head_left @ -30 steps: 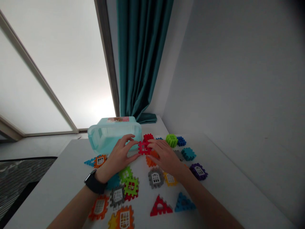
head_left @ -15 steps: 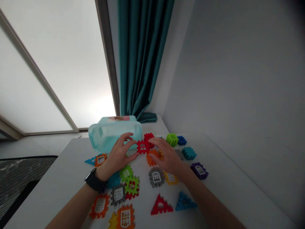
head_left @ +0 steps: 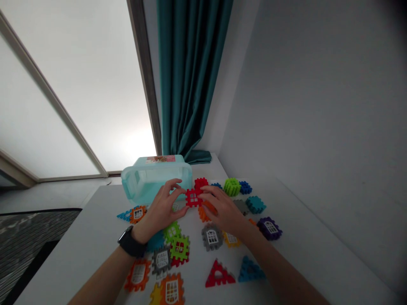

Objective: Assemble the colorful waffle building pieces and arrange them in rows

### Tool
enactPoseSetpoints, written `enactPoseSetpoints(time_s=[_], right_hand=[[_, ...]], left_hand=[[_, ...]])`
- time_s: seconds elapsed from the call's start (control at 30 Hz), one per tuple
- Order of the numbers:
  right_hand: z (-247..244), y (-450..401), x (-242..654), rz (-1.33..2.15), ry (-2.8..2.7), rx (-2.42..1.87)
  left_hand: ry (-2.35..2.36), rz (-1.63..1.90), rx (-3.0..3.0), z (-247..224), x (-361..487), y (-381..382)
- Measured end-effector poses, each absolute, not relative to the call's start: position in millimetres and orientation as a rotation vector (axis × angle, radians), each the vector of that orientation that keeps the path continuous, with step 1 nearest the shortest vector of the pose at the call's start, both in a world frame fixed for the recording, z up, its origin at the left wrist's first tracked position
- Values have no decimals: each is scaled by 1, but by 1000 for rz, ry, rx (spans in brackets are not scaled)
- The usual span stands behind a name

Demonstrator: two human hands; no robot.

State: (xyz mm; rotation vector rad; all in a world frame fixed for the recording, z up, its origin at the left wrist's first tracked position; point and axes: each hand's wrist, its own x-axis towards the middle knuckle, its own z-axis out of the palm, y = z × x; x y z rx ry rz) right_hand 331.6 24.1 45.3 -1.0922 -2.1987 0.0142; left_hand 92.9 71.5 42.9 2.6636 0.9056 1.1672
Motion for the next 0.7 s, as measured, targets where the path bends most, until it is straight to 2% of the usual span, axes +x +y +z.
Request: enactPoseSetpoints(time_s=[0.7], right_hand=[[42,23,331,31,-2126,-1067]], left_hand=[[894,1126,2561,48,95,66]])
